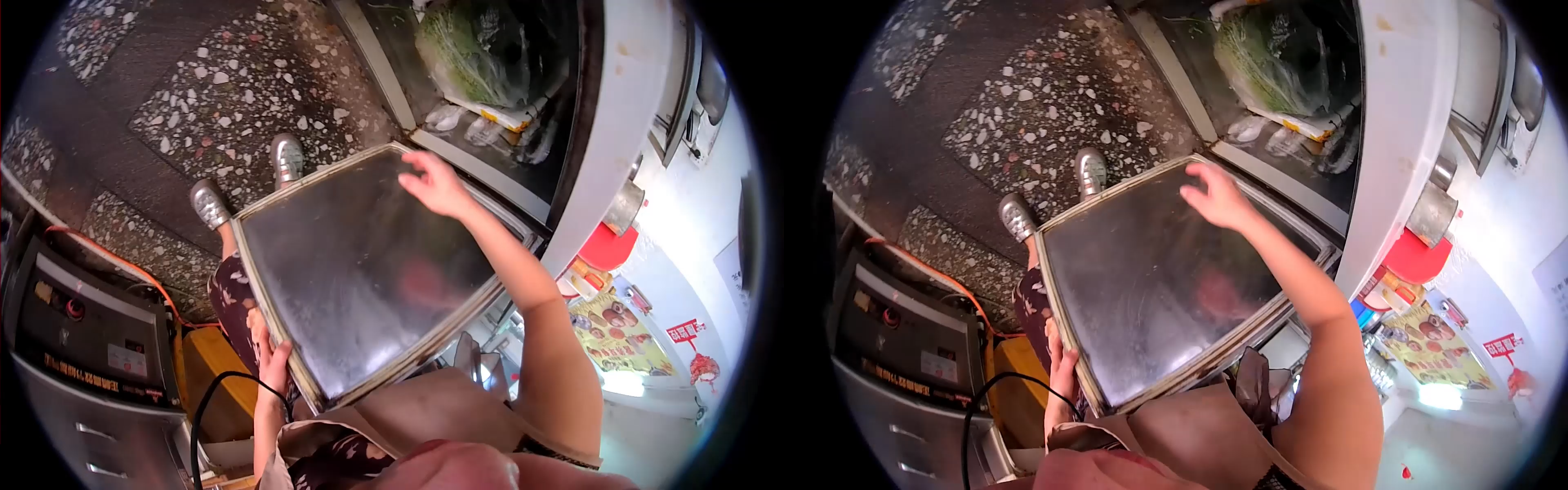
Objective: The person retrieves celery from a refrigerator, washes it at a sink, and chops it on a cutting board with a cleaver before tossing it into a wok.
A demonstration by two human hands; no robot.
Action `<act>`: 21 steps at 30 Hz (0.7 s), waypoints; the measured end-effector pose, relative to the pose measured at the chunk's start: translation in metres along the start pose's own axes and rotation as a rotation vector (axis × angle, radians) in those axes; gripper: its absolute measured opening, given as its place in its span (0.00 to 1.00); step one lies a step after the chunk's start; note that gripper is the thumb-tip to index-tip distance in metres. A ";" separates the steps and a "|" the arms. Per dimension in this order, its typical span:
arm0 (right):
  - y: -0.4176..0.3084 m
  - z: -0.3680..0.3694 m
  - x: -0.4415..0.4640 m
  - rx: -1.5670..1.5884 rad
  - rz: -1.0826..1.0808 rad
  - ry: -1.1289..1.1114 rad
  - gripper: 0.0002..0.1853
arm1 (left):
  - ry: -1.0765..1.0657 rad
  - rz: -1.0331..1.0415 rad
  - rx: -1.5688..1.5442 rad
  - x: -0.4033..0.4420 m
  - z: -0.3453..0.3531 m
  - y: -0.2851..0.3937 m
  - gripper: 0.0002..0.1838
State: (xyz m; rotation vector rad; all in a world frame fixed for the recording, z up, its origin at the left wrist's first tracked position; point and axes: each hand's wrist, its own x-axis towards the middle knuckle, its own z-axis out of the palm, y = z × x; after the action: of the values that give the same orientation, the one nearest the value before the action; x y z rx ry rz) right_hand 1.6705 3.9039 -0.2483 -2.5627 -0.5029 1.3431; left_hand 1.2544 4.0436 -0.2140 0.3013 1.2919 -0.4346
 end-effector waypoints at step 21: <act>0.104 -0.150 0.201 -1.023 0.139 0.622 0.12 | 0.085 -0.030 0.075 0.003 0.008 0.001 0.38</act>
State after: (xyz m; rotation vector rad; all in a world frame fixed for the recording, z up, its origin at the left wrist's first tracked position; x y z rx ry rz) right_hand 1.9218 3.8834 -0.3500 -3.6154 -1.0844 0.1810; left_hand 1.2625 4.0408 -0.2145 0.3672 1.3659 -0.5006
